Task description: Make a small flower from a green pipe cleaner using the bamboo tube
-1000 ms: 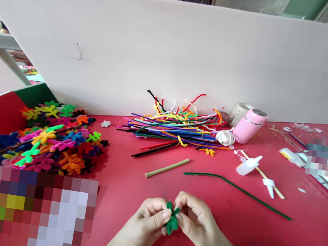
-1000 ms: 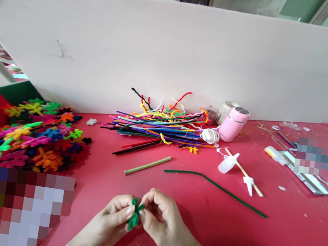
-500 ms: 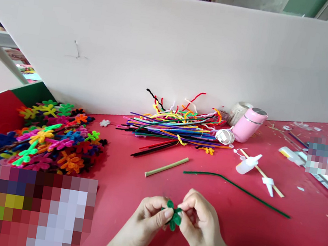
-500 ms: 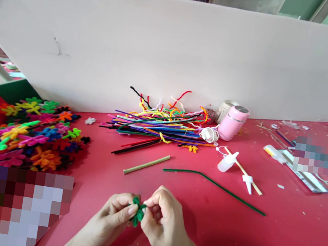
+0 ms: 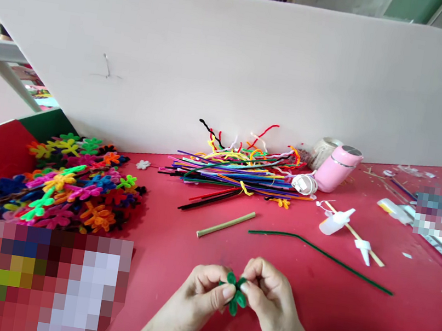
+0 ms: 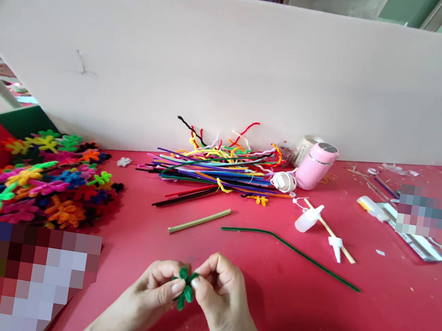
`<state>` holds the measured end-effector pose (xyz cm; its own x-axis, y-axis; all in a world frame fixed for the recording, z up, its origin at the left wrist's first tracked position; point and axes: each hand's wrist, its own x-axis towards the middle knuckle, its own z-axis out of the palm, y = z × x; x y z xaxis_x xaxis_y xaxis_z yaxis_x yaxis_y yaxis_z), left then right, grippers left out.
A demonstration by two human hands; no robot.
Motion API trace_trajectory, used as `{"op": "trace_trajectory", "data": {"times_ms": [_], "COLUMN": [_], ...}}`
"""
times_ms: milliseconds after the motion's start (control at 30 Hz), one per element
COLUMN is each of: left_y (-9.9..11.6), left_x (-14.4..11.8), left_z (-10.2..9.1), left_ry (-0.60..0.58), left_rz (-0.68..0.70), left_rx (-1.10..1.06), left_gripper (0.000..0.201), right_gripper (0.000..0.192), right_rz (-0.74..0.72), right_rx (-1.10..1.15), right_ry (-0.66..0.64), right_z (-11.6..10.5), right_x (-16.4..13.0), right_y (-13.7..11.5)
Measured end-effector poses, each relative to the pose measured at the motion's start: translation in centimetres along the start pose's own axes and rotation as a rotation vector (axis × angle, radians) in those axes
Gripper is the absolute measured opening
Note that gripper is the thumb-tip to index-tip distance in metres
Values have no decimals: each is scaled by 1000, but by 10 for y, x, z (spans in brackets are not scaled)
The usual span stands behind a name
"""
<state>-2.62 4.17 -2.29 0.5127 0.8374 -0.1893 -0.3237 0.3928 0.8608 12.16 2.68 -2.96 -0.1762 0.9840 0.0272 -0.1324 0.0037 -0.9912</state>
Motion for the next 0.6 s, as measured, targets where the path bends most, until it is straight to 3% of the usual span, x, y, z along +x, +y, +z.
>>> {"op": "trace_trajectory", "data": {"times_ms": [200, 433, 600], "left_y": [-1, 5, 7], "left_x": [2, 1, 1], "left_z": [0, 2, 3], "left_ry": [35, 117, 126], "left_rz": [-2, 30, 60], "left_rx": [-24, 239, 338], "left_gripper": [20, 21, 25], "right_gripper": [22, 17, 14], "right_rz": [153, 113, -36], "right_rx": [257, -63, -373], "right_ry": [-52, -209, -256], "right_z": [1, -17, -22], "right_x": [3, 17, 19], "right_y": [8, -13, -19]}}
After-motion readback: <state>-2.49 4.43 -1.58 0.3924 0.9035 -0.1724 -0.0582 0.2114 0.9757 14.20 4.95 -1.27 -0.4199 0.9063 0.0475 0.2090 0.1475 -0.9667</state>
